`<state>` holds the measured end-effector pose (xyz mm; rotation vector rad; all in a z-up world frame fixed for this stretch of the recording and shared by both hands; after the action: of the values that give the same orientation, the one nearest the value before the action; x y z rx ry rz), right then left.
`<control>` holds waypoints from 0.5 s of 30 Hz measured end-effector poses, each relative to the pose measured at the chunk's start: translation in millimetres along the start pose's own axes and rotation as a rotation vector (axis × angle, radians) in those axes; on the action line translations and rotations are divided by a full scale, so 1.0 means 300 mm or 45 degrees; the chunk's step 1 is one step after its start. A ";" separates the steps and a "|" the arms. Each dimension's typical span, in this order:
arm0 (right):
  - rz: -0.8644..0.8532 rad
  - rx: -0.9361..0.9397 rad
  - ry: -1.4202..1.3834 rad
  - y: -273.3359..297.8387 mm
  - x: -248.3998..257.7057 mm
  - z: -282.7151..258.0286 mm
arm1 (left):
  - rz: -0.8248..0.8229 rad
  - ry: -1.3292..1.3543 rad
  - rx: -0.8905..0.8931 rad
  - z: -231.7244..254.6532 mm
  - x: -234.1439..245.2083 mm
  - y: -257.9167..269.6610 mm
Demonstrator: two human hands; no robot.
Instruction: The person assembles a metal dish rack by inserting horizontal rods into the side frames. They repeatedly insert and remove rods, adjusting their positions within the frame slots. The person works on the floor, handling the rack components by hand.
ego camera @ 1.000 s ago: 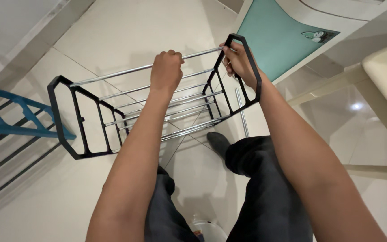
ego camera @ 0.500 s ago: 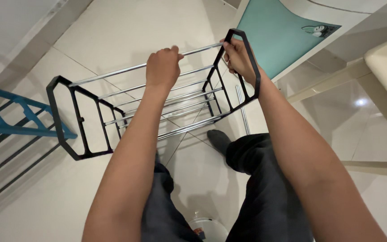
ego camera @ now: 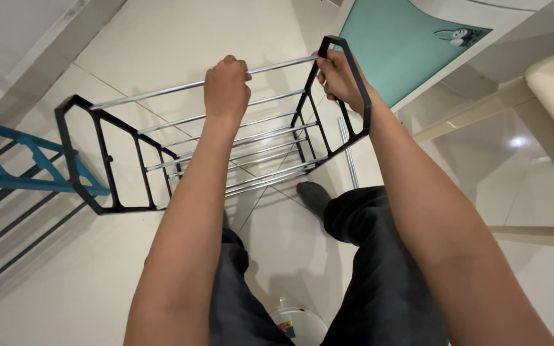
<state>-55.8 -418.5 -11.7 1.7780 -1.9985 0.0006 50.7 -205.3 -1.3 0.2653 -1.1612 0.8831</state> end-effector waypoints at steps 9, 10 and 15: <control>-0.013 0.023 0.013 -0.003 0.001 -0.002 | -0.041 -0.172 0.040 -0.014 -0.019 -0.005; -0.012 0.017 0.030 -0.001 0.000 -0.001 | -0.081 -0.169 0.059 -0.018 -0.024 -0.009; 0.011 -0.017 0.053 -0.004 0.013 0.012 | -0.110 -0.118 0.143 -0.046 -0.009 -0.017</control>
<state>-56.2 -423.4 -14.1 1.7470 -1.9730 0.0271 63.6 -201.3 -8.1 0.4491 -1.1787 0.8684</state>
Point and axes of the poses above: each hand's wrist, its own y-axis away from the middle knuckle, its own x-axis out of the back of the hand, z = x × y, the point moved 8 cm from there along -y, towards the middle knuckle, and after that the axes turned 12 degrees about -z, right-handed, at the moved point
